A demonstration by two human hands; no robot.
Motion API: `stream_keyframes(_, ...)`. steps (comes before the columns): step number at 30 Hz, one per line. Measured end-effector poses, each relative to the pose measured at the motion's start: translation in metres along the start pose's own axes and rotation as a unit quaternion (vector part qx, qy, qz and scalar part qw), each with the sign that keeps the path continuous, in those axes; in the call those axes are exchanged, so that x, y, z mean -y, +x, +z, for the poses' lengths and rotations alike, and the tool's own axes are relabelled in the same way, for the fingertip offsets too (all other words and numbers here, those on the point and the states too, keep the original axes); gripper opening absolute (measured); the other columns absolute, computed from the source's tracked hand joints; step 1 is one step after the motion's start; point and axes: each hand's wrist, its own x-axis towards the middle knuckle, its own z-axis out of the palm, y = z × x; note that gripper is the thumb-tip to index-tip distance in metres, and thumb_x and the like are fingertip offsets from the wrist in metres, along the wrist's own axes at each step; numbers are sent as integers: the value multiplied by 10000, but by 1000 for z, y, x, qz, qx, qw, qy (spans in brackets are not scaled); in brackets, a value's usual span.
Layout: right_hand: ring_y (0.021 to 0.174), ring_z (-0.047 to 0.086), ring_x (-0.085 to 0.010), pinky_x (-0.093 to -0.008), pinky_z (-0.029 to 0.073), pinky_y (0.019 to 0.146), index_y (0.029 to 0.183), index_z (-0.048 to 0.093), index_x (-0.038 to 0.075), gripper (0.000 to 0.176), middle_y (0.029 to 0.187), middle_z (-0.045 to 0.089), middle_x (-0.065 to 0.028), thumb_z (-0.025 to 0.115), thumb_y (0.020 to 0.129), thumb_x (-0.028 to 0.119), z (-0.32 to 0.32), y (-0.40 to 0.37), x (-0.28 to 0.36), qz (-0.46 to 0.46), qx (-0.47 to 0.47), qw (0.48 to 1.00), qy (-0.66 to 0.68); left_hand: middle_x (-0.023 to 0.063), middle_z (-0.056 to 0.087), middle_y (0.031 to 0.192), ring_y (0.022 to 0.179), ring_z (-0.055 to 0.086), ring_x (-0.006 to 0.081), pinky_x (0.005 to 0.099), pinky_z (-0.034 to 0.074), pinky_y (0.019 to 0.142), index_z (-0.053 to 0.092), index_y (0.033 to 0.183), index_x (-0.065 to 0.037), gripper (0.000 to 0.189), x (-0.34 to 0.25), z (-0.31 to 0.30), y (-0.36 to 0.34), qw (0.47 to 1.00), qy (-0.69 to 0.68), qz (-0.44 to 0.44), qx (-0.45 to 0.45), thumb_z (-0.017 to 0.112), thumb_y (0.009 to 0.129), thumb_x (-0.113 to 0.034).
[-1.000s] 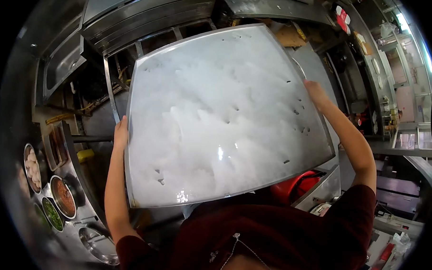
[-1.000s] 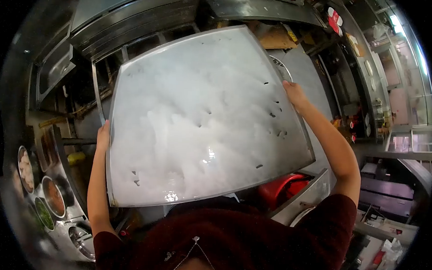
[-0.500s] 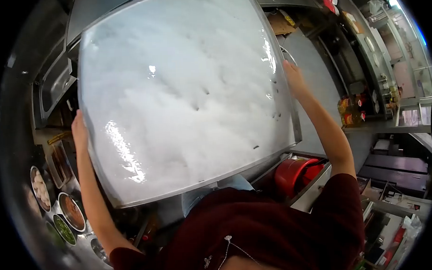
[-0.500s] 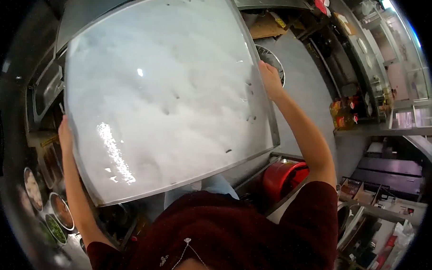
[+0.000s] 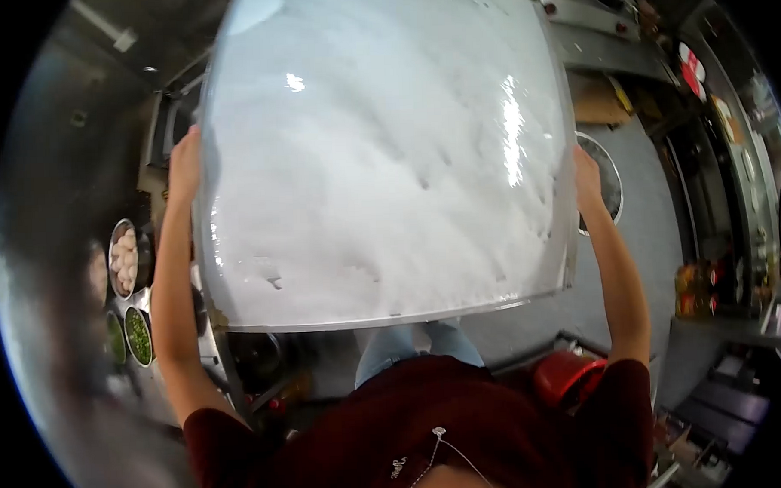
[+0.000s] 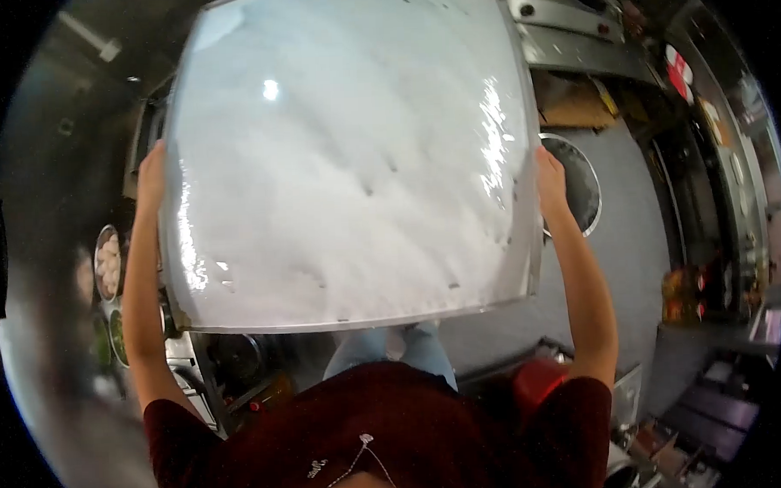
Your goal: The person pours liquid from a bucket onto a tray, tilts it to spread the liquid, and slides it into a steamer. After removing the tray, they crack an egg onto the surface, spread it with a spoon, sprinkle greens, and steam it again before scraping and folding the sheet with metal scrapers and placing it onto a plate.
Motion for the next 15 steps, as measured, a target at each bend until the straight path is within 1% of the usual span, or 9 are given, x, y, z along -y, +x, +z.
stream_keyframes(2, 702, 519, -114, -251, 429, 622, 948, 552, -8, 357, 797, 554, -32, 431, 875, 320, -4, -4, 2, 26, 18, 999, 25, -25, 506, 785, 738, 423, 65, 196, 353, 674, 554, 897, 49, 426, -18, 2, -4, 999, -46, -7, 0, 380, 900, -340)
stream_keyframes(6, 698, 518, -112, -246, 425, 626, 938, 552, -15, 355, 801, 560, -31, 424, 879, 311, -5, -1, -3, 22, 24, 999, 40, -12, 528, 792, 743, 441, 58, 198, 360, 672, 558, 930, 48, 442, -38, -3, -2, 998, -41, -40, 23, 388, 893, -358)
stream_keyframes(9, 688, 516, -109, -239, 421, 620, 931, 555, -12, 345, 790, 560, -31, 419, 882, 301, -9, 2, -13, 19, 31, 997, 66, -30, 509, 740, 699, 435, 49, 196, 361, 639, 569, 890, 34, 439, -75, -1, -12, 999, -17, -36, 0, 395, 888, -370)
stream_keyframes(12, 666, 514, -109, -236, 419, 602, 924, 558, -9, 333, 776, 559, -31, 421, 883, 291, -9, 4, -21, 31, 32, 995, 87, -44, 488, 699, 664, 424, 43, 192, 354, 610, 574, 858, 24, 438, -94, -10, -5, 999, 20, -35, 22, 397, 887, -375)
stream_keyframes(13, 660, 514, -109, -237, 420, 596, 922, 558, -8, 327, 773, 559, -32, 422, 884, 287, -9, 4, -22, 40, 34, 995, 87, -49, 477, 686, 656, 416, 40, 188, 347, 599, 574, 848, 26, 442, -101, -8, -7, 1000, 23, -18, 6, 396, 887, -377)
stream_keyframes(15, 628, 516, -112, -244, 424, 564, 914, 560, -1, 310, 756, 556, -33, 423, 884, 276, -9, 2, -20, 57, 44, 993, 89, -41, 488, 702, 670, 420, 43, 189, 352, 613, 573, 856, 30, 443, -106, -11, -5, 1000, 31, -3, 2, 396, 887, -375)
